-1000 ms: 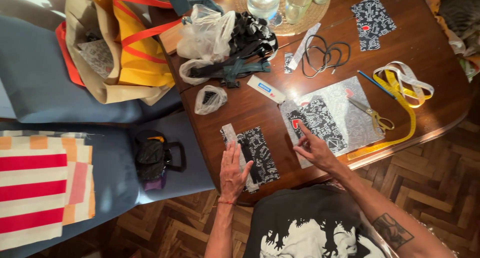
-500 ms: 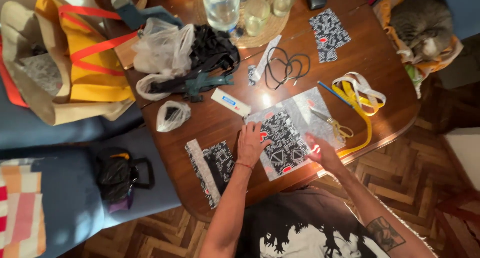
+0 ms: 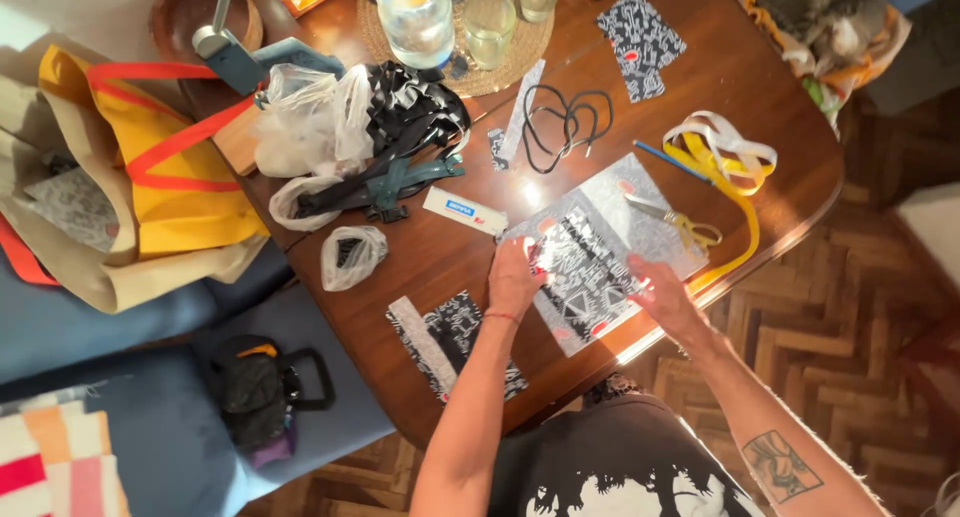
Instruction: Assembling fabric pieces and using scissors to cut material on a workshop table.
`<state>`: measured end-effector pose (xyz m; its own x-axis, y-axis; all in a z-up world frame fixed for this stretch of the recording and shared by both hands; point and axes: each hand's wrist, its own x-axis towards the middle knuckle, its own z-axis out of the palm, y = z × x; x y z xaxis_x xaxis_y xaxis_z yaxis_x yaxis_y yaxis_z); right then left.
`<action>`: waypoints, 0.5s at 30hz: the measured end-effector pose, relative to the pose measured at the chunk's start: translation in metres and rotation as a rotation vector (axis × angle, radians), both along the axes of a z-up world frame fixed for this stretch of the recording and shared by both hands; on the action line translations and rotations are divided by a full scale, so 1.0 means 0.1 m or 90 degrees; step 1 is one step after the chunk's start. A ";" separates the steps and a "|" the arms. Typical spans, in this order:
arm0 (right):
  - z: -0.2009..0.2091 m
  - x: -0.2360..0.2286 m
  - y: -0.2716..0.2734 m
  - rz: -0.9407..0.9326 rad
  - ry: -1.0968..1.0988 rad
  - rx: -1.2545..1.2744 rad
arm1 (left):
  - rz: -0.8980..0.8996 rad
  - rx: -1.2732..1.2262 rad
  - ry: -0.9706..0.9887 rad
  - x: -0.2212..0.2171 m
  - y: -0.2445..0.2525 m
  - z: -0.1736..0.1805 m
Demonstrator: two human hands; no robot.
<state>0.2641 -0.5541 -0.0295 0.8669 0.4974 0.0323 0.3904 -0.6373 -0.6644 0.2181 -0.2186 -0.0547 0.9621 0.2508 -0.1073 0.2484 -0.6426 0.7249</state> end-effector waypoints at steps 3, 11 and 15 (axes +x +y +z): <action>-0.32 -0.18 -0.17 -0.083 -0.115 -0.087 | -0.024 -0.120 -0.187 0.00 0.05 -0.48; -0.89 -0.32 -0.30 -0.222 -0.025 -0.030 | -0.107 -0.081 -0.191 -0.03 0.49 -0.39; -0.99 -0.20 -0.37 -0.229 0.007 0.064 | -0.125 0.081 -0.274 0.17 0.59 -0.88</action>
<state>0.2437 -0.5913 -0.1283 0.9864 0.1551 0.0551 0.1455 -0.6645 -0.7330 0.2355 -0.1595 -0.1431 0.9428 0.0453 0.3302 -0.1915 -0.7372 0.6480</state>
